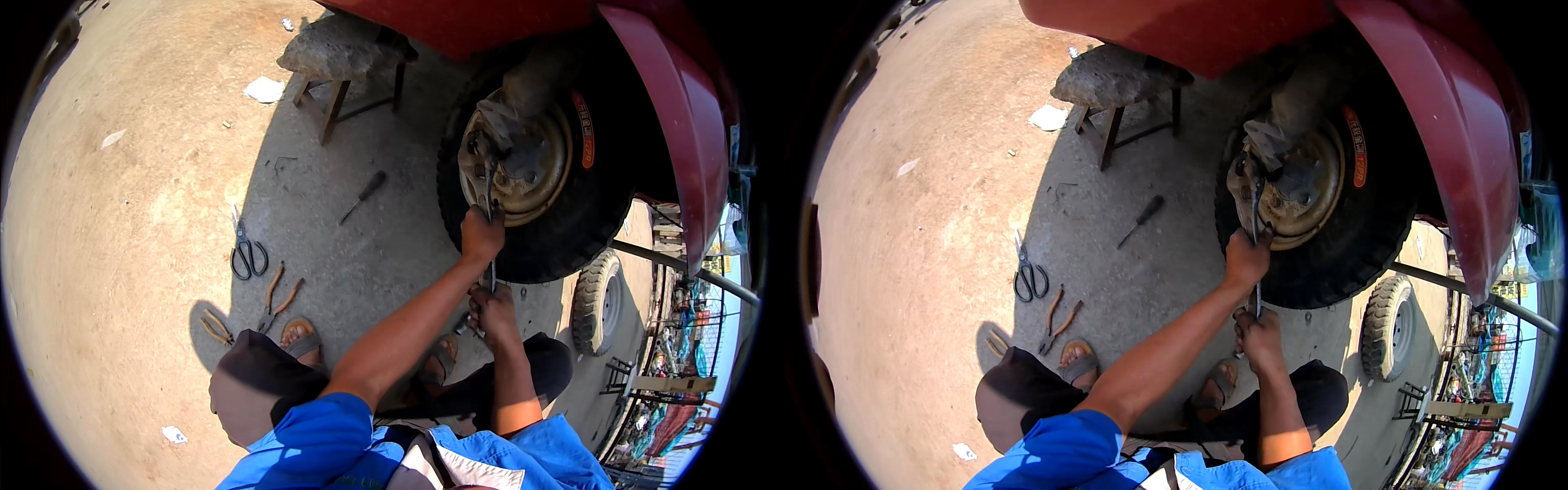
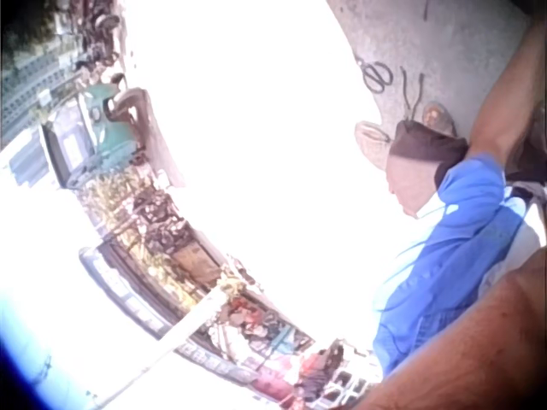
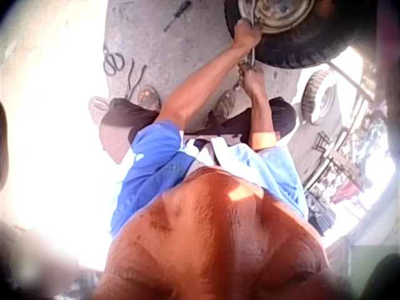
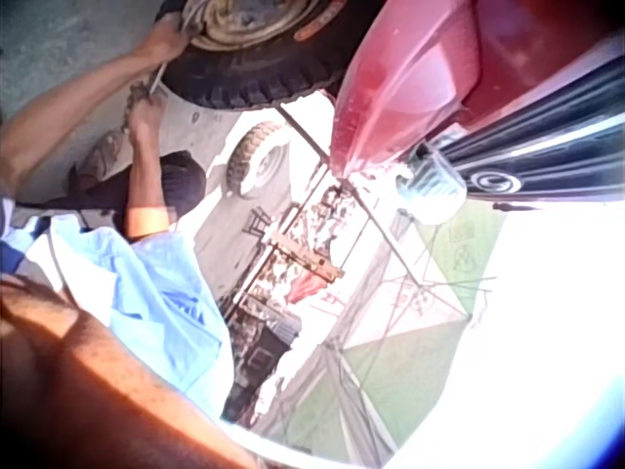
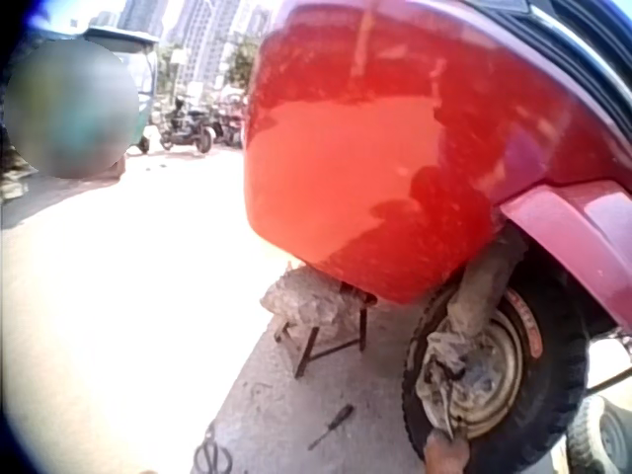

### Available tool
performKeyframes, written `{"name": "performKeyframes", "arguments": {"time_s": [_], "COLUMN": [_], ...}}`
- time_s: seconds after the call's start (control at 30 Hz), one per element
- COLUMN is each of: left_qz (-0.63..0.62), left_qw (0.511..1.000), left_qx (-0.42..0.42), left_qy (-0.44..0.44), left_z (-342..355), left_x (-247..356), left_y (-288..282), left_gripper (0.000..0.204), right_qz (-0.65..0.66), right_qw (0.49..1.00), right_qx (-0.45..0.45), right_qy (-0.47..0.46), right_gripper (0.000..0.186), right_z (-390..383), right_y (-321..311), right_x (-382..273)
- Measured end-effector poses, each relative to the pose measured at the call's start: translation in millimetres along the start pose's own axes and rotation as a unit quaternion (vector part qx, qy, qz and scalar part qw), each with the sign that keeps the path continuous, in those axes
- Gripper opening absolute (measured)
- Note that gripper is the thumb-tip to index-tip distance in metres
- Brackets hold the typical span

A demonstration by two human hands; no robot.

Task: The person uses a wrench to loosen and remove bolts from the wheel hub of a red three-wheeled vehicle. They work on the wheel assembly while sitting on the ground, assisted by another person who is also working on the vehicle.

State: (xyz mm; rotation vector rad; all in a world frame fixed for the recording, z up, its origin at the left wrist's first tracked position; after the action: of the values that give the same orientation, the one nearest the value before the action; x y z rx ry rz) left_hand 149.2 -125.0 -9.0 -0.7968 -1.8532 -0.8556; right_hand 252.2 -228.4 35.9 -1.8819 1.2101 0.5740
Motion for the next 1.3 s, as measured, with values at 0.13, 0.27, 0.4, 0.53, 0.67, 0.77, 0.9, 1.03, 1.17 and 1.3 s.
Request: {"name": "performKeyframes", "arguments": {"time_s": [0.13, 0.27, 0.4, 0.53, 0.67, 0.77, 0.9, 1.03, 1.17, 1.3], "left_qz": [-0.004, 0.035, 0.032, 0.057, 0.041, 0.031, 0.03, -0.007, -0.011, -0.002], "left_qw": [1.0, 0.999, 0.999, 0.998, 0.999, 0.999, 0.999, 1.0, 1.0, 1.0], "left_qx": [0.012, 0.014, 0.031, 0.03, 0.026, 0.022, 0.012, 0.0, 0.014, -0.008], "left_qy": [0.005, -0.011, 0.018, 0.018, 0.004, 0.002, -0.005, 0.003, 0.01, -0.029], "left_z": [1, -2, -2, -4, 3, 3, 3, 1, 0, -3], "left_x": [-2, 4, 7, 12, 3, 4, 7, 9, 3, 3], "left_y": [2, -1, -4, -7, -6, -6, -6, -8, -6, -9], "left_gripper": [0.036, 0.037, 0.038, 0.037, 0.037, 0.035, 0.035, 0.034, 0.03, 0.031], "right_qz": [-0.01, 0.006, 0.011, 0.013, 0.021, 0.03, 0.017, 0.022, 0.008, -0.017], "right_qw": [1.0, 1.0, 1.0, 0.999, 0.999, 0.998, 0.998, 0.996, 0.991, 0.996], "right_qx": [-0.01, -0.016, -0.029, -0.034, -0.028, -0.052, -0.034, -0.03, -0.016, -0.037], "right_qy": [0.01, 0.003, -0.001, 0.005, 0.022, 0.03, 0.055, 0.076, 0.131, 0.083], "right_gripper": [0.015, 0.015, 0.015, 0.015, 0.015, 0.014, 0.013, 0.013, 0.023, 0.029], "right_z": [1, 3, 1, 6, 6, 6, 10, 8, 9, 15], "right_y": [-2, -4, 1, 1, 6, 6, 7, 11, 10, 6], "right_x": [0, 4, 1, 7, 4, 3, 4, 4, 11, 21]}}
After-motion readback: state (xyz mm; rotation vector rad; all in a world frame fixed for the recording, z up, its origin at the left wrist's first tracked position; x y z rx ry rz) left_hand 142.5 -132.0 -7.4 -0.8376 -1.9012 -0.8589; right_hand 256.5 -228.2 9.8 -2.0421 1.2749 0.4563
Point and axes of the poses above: each hand's wrist, its own z-axis towards the middle knuckle, its own y-axis out of the palm, x = y × z, the point moved 6 cm from there along z, towards the middle knuckle, and after that the axes turned 3 degrees about -z, right-handed, at the moved point
